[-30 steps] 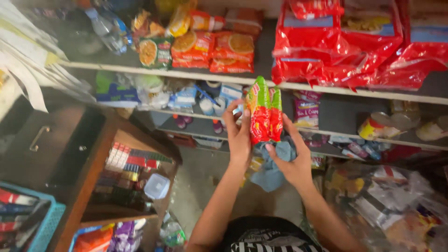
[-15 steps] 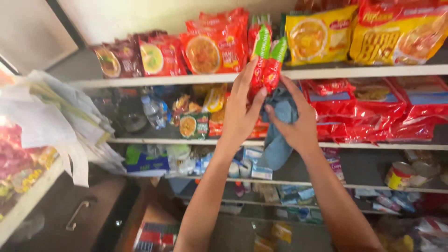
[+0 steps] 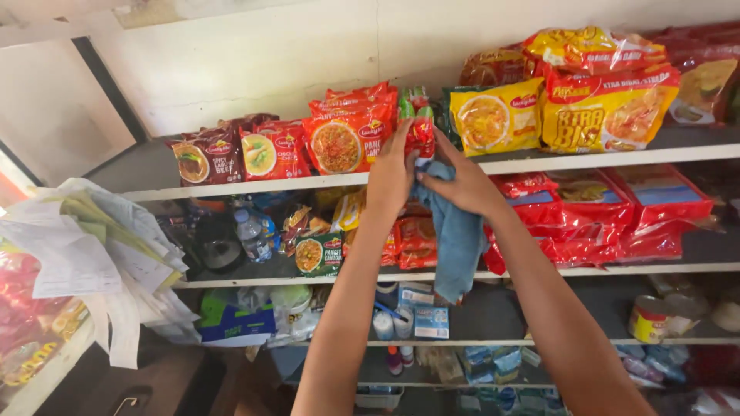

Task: Wiping individual packs of instant noodles with a cleaning cloth on store shelves.

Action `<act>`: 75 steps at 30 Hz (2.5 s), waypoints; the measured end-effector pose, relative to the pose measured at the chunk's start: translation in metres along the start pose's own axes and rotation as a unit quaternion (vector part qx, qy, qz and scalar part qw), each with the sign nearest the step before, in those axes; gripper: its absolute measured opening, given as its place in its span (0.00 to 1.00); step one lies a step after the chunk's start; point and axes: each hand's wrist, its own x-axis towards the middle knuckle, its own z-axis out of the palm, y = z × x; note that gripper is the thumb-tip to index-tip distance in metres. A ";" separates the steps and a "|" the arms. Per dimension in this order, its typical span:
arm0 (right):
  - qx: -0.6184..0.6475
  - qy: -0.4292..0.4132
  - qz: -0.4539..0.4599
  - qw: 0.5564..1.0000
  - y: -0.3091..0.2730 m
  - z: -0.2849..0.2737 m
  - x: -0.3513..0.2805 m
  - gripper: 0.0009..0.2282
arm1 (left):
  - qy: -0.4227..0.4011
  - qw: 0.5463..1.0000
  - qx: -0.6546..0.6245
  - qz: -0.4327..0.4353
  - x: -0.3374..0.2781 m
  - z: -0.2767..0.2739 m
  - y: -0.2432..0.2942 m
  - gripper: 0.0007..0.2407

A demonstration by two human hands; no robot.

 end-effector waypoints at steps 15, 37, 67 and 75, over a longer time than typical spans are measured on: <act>-0.083 -0.027 0.036 0.996 -0.003 -0.010 -0.027 0.41 | 0.176 0.970 0.137 0.101 -0.020 0.009 0.024 0.19; -0.271 -0.126 0.168 0.939 -0.029 -0.013 -0.041 0.40 | 0.074 0.992 0.073 0.071 -0.070 0.011 0.025 0.23; -0.147 -0.139 0.299 0.933 0.173 0.102 -0.182 0.41 | -0.039 0.986 0.106 -0.125 -0.240 0.122 -0.075 0.35; 0.014 -0.039 0.242 0.969 0.221 0.123 -0.186 0.33 | -0.110 0.970 0.170 -0.136 -0.236 0.146 -0.130 0.34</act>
